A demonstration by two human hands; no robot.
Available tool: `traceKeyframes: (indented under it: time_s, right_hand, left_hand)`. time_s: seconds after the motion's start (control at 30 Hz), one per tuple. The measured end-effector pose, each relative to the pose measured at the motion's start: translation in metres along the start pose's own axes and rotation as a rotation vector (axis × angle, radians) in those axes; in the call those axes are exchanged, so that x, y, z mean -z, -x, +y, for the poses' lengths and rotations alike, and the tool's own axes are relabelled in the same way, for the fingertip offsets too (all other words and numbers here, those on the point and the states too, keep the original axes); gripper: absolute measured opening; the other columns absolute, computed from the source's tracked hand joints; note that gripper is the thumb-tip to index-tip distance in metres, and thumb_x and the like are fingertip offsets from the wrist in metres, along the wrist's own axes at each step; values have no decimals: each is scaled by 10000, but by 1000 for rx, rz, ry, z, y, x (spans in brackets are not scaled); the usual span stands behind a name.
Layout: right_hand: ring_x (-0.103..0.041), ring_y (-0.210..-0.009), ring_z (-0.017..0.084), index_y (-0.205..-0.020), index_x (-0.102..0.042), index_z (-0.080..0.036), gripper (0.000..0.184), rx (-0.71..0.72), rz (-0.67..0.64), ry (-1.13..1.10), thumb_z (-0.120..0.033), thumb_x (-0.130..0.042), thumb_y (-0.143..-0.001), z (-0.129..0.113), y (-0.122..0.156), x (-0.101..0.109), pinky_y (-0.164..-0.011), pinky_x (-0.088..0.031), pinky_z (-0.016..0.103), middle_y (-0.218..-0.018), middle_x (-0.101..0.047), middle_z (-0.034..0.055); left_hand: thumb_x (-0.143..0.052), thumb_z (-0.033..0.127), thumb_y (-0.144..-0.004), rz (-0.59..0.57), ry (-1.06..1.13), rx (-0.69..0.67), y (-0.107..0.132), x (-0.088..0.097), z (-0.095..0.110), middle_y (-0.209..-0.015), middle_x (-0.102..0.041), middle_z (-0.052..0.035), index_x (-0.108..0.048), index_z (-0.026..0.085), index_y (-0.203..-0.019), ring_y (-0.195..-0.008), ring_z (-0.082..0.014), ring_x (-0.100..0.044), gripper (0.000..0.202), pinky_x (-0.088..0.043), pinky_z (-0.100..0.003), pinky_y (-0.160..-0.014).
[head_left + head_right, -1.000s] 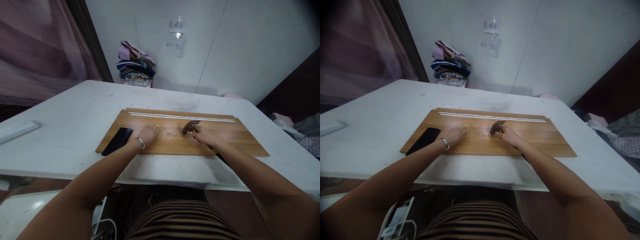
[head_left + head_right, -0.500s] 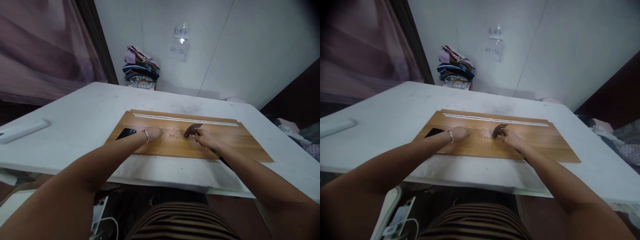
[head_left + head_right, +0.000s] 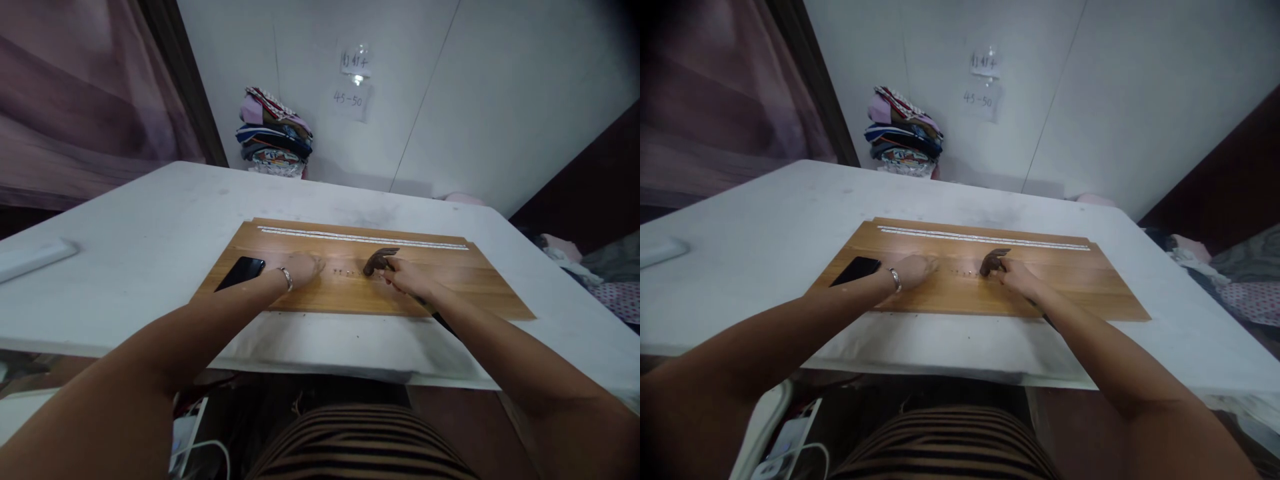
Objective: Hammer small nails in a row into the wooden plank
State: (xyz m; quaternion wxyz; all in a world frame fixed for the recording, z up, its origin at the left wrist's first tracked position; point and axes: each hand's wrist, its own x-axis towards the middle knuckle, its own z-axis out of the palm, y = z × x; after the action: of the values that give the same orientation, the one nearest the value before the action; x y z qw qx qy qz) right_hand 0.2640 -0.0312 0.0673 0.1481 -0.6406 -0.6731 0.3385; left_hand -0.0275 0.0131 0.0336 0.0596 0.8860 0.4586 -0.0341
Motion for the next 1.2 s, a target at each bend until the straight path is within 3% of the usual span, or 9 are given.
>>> traceKeyframes:
  time_s: [0.1, 0.33, 0.6, 0.8, 1.2]
  right_hand:
    - [-492, -496, 113, -979, -621, -168, 168, 4, -5, -17, -279, -564, -868, 3, -2, 0, -484, -387, 239, -696, -599, -2]
    - [-505, -514, 115, -943, -631, -166, 132, 33, -7, 22, -258, -576, -867, 3, -1, 0, -506, -392, 229, -654, -599, -3]
    - [-502, -509, 118, -937, -619, -179, 125, 30, 3, -41, -262, -560, -866, 6, -1, 0, -519, -410, 240, -676, -608, -7]
    - [-516, -538, 125, -954, -645, -180, 126, 40, -2, -28, -232, -561, -876, 3, 0, 0, -565, -436, 239, -646, -593, -9]
    - [-498, -524, 120, -939, -657, -173, 145, 78, 2, -61, -220, -560, -842, 10, -6, 1, -530, -409, 234, -642, -601, -1]
  left_hand:
    - [-450, 144, -942, -29, -41, -34, 2, 0, 3, -1019, -720, -133, -648, 154, -975, -876, -210, -680, 201, -491, -325, -813]
    - [-483, 126, -911, 36, 8, -35, 6, -9, 9, -1040, -711, -137, -668, 157, -938, -956, -222, -664, 189, -487, -335, -882]
    - [-464, 175, -908, 111, 195, 91, 11, -11, 21, -1044, -722, -88, -704, 179, -956, -962, -201, -652, 245, -483, -316, -879]
    - [-464, 167, -911, 70, 201, 162, 13, -7, 34, -1007, -736, -101, -694, 168, -928, -944, -210, -665, 230, -476, -305, -837]
    - [-482, 107, -859, 19, 193, 173, 13, 6, 59, -945, -737, -102, -683, 165, -917, -895, -211, -664, 217, -465, -301, -776]
